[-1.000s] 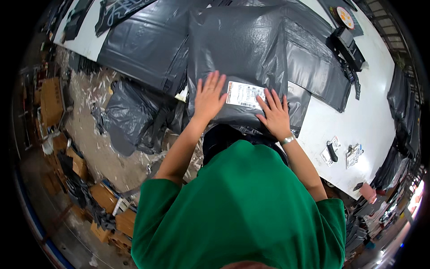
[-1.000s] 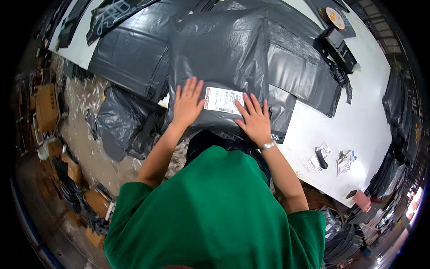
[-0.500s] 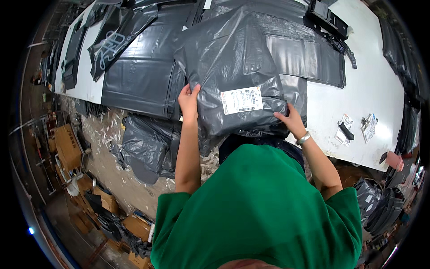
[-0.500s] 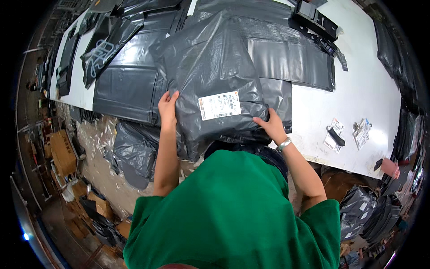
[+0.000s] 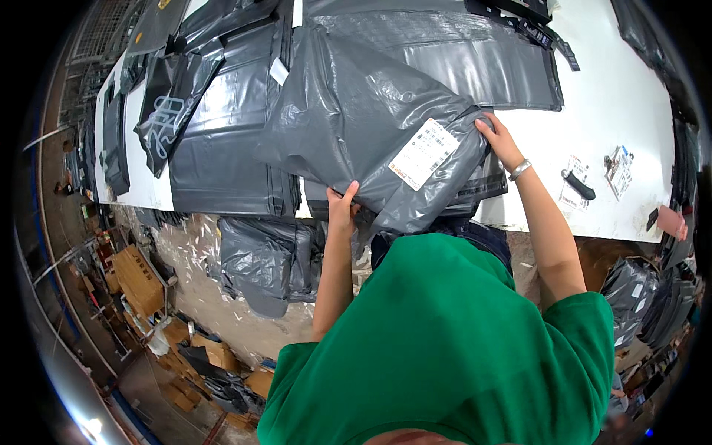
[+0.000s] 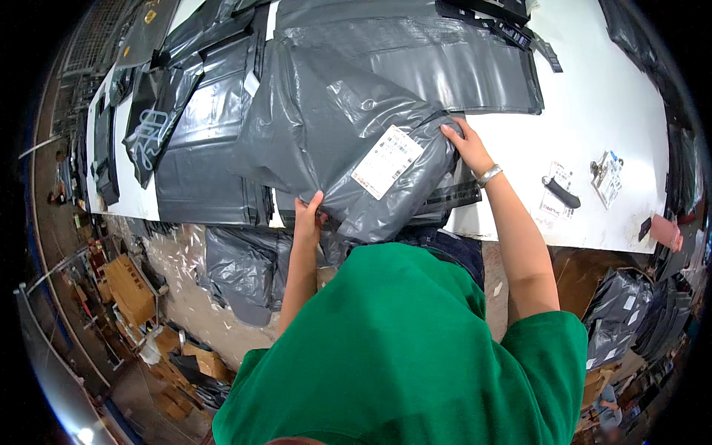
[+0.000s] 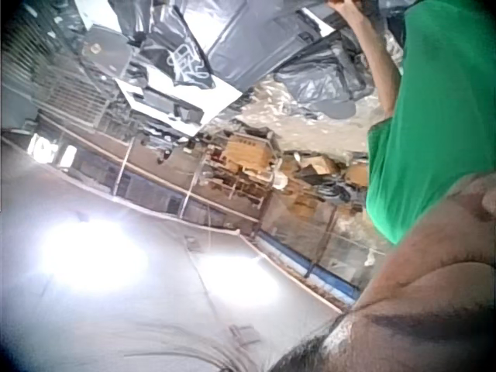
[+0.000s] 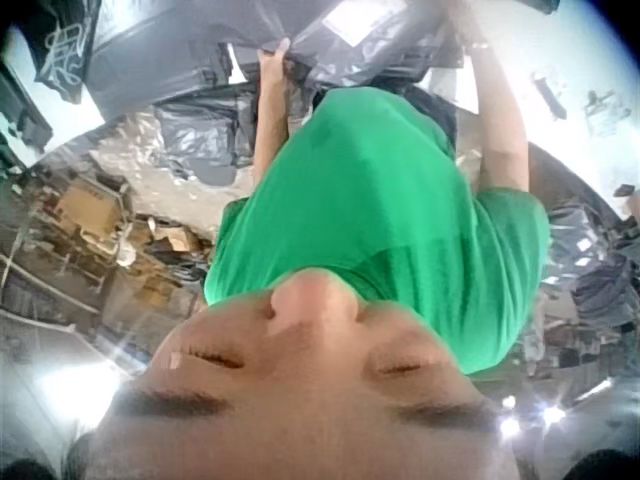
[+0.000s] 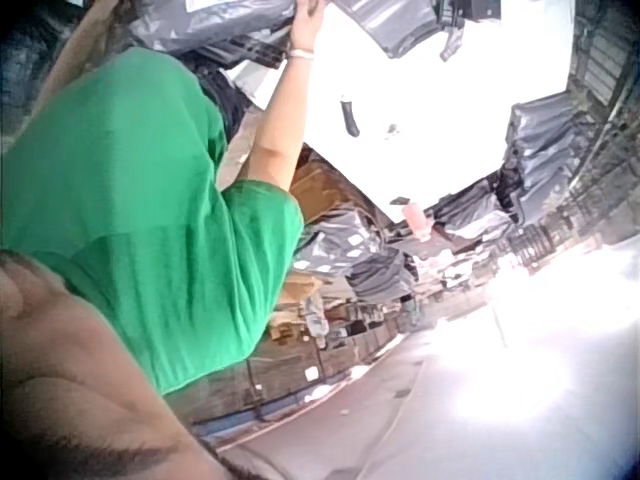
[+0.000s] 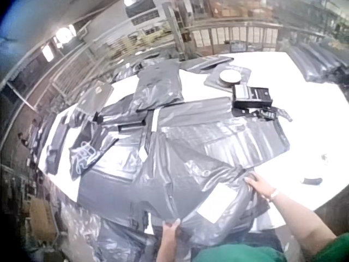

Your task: The person organizes and labels several grey plastic shipping mailers on a large work table. The person retrieves a stack of clear plastic bags, moves them, and then proceeds to peel adhesive labels and apply them to the grey mailers one at a time before setting them aside.

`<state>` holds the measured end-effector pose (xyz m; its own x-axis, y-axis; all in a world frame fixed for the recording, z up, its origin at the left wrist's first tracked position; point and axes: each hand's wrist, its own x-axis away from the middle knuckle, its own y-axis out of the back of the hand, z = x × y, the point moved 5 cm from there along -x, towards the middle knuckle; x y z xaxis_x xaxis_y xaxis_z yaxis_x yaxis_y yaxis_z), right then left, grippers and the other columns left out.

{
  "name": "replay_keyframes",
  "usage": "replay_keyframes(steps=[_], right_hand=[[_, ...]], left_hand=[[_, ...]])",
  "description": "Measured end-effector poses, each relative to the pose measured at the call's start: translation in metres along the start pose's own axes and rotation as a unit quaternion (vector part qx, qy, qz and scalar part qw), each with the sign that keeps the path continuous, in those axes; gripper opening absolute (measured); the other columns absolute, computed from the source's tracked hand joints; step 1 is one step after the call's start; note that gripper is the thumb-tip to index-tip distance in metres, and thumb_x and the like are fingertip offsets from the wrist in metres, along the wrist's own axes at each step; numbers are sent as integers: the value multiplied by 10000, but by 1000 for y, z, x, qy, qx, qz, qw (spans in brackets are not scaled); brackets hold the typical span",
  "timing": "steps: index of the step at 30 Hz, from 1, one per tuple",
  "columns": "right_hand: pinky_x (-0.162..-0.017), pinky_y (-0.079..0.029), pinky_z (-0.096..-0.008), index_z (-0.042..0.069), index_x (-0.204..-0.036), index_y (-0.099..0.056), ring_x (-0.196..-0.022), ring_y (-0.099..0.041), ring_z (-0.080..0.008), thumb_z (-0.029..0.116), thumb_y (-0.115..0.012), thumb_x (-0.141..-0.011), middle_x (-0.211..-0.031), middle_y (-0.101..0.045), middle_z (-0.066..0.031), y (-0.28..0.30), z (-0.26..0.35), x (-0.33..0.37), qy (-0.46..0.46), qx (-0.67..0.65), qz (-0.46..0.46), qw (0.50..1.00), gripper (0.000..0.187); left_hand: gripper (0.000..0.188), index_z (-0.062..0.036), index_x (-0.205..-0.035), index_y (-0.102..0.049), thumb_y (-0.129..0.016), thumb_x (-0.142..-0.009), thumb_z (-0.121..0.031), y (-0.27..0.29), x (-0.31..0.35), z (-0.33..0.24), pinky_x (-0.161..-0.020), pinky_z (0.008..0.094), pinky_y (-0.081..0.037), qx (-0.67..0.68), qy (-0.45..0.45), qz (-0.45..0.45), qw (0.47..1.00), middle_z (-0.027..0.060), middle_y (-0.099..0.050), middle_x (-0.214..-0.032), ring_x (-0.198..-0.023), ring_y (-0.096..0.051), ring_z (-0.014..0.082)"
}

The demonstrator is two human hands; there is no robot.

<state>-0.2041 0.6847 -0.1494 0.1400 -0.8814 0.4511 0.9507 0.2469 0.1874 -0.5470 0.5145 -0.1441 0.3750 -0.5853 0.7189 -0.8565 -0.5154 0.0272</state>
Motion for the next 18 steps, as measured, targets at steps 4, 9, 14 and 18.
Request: replay_keyframes(steps=[4,9,14,18], right_hand=[[-888,-369,-269,-27,-1174,-463,-1007,-504,-191,370,-577,-816,-1086,-548,-151,-1,-4,0,-3,-18,3,1000,546],[-899,-362,-269,-26,-1175,-465,-1027,-492,-190,385,-581,-810,-1102,-539,-155,2,-12,-6,-1,-12,7,1000,561],[-900,-361,-270,-23,-1176,-466,-1032,-488,-188,385,-584,-809,-1111,-533,-157,2,-9,-4,-10,-26,15,1000,561],[-899,-361,-270,-20,-1179,-465,-1031,-487,-194,385,-585,-808,-1111,-530,-162,1,-13,-6,-17,-39,17,999,562]], left_hand=[[575,-88,-1151,-340,-689,-722,-246,2,-3,2,-637,284,-402,10,3,8,1000,59,-477,-1040,-874,-486,156],[538,-91,-1129,-347,-684,-731,-223,0,-2,0,-629,297,-409,14,11,10,1000,60,-479,-1037,-884,-490,159],[534,-87,-1129,-345,-681,-735,-217,-3,3,-5,-647,308,-426,16,13,13,1000,66,-482,-1036,-889,-493,163],[549,-85,-1139,-341,-684,-732,-217,-1,-1,-4,-634,295,-441,14,11,20,1000,70,-483,-1029,-867,-501,160]])
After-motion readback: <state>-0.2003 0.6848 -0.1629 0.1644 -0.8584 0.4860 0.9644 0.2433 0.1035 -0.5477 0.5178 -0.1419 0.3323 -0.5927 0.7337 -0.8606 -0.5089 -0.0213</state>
